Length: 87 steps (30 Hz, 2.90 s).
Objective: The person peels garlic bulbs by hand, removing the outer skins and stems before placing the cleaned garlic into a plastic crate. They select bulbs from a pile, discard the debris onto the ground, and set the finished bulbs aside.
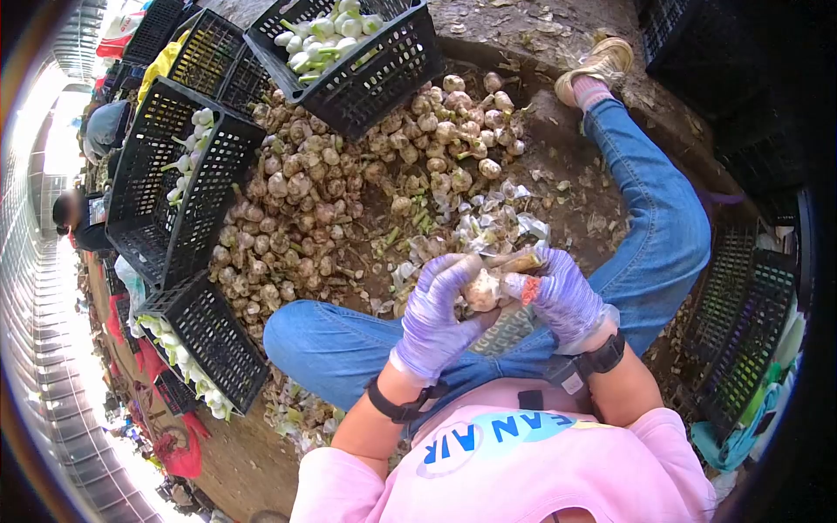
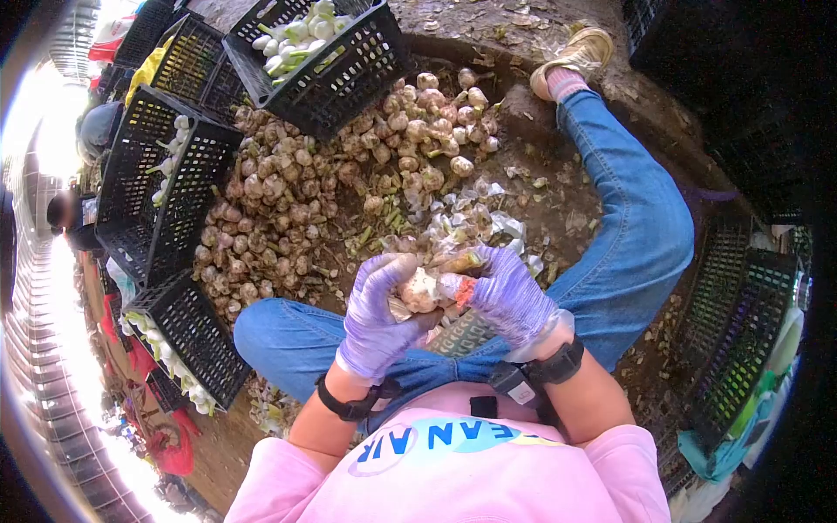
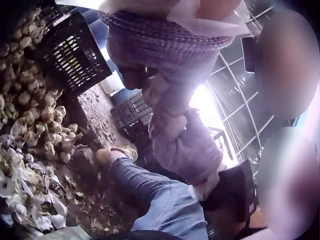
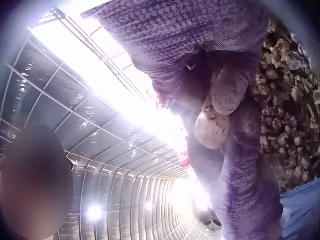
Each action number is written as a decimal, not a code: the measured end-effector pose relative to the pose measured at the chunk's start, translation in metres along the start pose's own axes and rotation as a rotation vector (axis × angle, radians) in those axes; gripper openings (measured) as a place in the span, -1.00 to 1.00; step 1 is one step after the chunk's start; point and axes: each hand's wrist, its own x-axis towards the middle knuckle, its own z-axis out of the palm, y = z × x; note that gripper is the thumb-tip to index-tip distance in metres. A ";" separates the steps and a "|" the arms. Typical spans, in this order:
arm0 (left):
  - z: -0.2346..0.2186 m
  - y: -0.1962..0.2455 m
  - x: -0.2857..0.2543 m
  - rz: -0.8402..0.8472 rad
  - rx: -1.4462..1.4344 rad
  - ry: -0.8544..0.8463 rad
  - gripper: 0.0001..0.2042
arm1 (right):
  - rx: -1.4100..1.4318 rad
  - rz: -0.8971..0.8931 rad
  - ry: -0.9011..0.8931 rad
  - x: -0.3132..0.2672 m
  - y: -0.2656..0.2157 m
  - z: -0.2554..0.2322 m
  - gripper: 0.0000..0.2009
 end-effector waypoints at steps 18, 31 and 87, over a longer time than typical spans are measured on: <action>0.008 -0.009 -0.002 -0.943 -1.321 0.002 -0.44 | 0.830 0.079 -0.158 0.001 0.035 -0.006 -0.42; -0.001 -0.034 0.007 -0.770 -1.368 0.304 -0.43 | 0.861 -0.331 0.177 0.012 0.006 -0.026 -0.59; -0.018 -0.003 0.010 -0.676 -0.684 -0.174 -0.52 | 0.178 0.094 -0.050 0.001 -0.002 0.000 -0.67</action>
